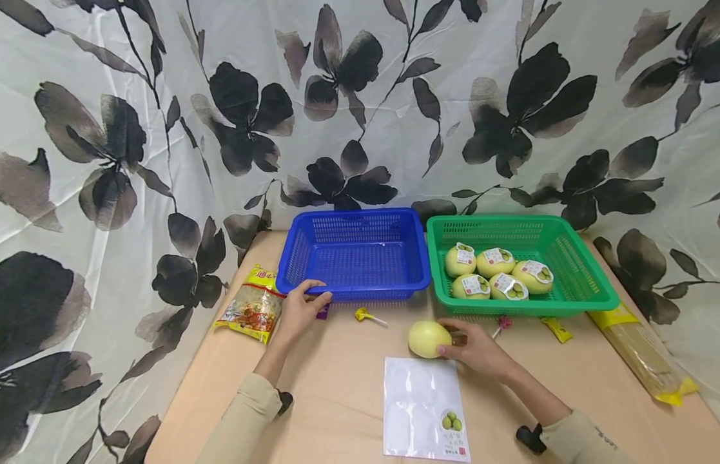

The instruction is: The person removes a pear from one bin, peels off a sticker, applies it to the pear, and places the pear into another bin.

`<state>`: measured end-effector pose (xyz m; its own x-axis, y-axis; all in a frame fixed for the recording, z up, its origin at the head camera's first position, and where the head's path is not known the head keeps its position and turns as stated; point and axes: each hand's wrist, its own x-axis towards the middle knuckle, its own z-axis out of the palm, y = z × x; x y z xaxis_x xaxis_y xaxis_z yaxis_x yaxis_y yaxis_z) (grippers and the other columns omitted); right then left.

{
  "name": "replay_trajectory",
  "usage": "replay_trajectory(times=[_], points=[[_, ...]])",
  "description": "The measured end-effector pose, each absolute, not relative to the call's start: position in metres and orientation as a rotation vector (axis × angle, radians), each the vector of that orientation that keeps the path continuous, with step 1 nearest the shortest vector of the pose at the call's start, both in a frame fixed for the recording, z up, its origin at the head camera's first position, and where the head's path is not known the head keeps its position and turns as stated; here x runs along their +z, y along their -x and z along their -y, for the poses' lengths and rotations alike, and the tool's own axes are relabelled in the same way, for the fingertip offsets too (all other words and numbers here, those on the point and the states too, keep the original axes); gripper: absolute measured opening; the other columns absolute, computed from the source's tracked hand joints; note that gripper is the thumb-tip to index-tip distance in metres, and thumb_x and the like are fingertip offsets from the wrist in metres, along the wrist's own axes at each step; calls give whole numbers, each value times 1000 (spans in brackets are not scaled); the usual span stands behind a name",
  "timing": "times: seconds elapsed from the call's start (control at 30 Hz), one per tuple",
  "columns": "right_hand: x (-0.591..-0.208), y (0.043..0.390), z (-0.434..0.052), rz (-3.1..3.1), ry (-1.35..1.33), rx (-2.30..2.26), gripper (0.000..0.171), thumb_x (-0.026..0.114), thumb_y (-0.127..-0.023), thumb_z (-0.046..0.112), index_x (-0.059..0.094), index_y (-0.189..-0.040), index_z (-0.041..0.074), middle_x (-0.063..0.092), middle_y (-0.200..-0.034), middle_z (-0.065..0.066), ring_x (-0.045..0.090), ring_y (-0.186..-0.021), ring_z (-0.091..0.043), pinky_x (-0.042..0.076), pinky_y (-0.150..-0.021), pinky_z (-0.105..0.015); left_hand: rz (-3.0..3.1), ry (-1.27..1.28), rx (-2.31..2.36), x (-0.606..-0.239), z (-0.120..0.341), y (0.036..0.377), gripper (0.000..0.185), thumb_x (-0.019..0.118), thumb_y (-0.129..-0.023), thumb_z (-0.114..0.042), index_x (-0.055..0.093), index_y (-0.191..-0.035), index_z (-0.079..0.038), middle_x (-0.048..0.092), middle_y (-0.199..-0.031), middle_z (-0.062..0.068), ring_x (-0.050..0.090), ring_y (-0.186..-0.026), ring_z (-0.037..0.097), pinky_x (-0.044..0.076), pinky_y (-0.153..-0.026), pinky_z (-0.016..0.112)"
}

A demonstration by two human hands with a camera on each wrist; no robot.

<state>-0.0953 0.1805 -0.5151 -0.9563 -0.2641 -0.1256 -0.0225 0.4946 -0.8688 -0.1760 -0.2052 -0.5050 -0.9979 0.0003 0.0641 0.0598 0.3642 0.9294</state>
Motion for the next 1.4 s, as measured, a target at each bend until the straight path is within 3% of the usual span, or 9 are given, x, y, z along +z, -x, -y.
replay_trajectory(times=[0.13, 0.3, 0.43, 0.53, 0.67, 0.8, 0.97, 1.17, 1.4], points=[[-512, 94, -178, -2512, 250, -1450, 60, 80, -92, 19, 56, -144, -1, 62, -139, -26, 67, -118, -39, 60, -94, -40, 2562, 53, -1736, -505, 204, 176, 27, 75, -97, -17, 68, -122, -7, 78, -100, 21, 75, -94, 44, 62, -78, 53], [-514, 92, -177, -2543, 328, -1464, 61, 81, -91, 18, 56, -142, -5, 63, -136, -28, 66, -120, -42, 57, -99, -49, 2625, 32, -1696, -501, 200, 170, 42, 70, -101, -24, 57, -137, -6, 77, -97, 25, 73, -86, 42, 58, -64, 36], [-515, 91, -178, -2564, 334, -1459, 60, 82, -90, 18, 57, -141, -4, 65, -134, -26, 66, -120, -42, 56, -101, -52, 2639, -29, -1591, -499, 189, 162, 56, 67, -103, -30, 40, -146, -5, 70, -68, 11, 62, -55, 23, 41, -50, 24], [-516, 90, -179, -2576, 331, -1449, 58, 81, -90, 17, 58, -140, -2, 66, -134, -24, 66, -121, -41, 55, -102, -53, 2611, -14, -1516, -493, 175, 155, 51, 68, -102, -30, 41, -138, -6, 55, -58, -4, 45, -47, 10, 35, -47, 23], [-513, 87, -180, -2606, 344, -1447, 58, 81, -90, 15, 58, -141, -1, 64, -137, -25, 65, -122, -43, 55, -102, -56, 2631, 197, -1473, -485, 153, 146, 31, 71, -99, -21, 53, -120, -7, 58, -68, -3, 50, -57, 8, 42, -55, 24], [-507, 80, -180, -2692, 326, -1450, 56, 80, -91, 11, 58, -140, -3, 61, -137, -27, 64, -121, -45, 58, -98, -50, 2802, 610, -1424, -487, 133, 138, 13, 74, -93, -8, 67, -103, -4, 68, -85, 4, 60, -74, 12, 50, -65, 22], [-494, 65, -178, -2803, 265, -1454, 41, 80, -90, 6, 65, -127, -3, 63, -119, -19, 66, -106, -30, 62, -86, -32, 3040, 1058, -1179, -501, 111, 127, 20, 83, -84, -7, 73, -101, -1, 72, -92, 12, 65, -84, 20, 52, -76, 23], [-492, 44, -177, -2686, 501, -1242, 26, 83, -88, 14, 68, -107, 3, 64, -94, -6, 57, -82, -6, 52, -70, -22, 3206, 998, -851, -515, 96, 117, 35, 92, -76, -17, 67, -99, -9, 61, -93, 1, 49, -87, 9, 46, -78, 24], [-511, 23, -179, -2478, 673, -1102, 26, 84, -87, 17, 65, -103, 9, 54, -90, -1, 47, -78, -4, 42, -68, -21, 3199, 996, -782, -516, 90, 112, 32, 91, -78, -15, 64, -93, -9, 50, -92, -3, 45, -86, 9, 44, -75, 24]])
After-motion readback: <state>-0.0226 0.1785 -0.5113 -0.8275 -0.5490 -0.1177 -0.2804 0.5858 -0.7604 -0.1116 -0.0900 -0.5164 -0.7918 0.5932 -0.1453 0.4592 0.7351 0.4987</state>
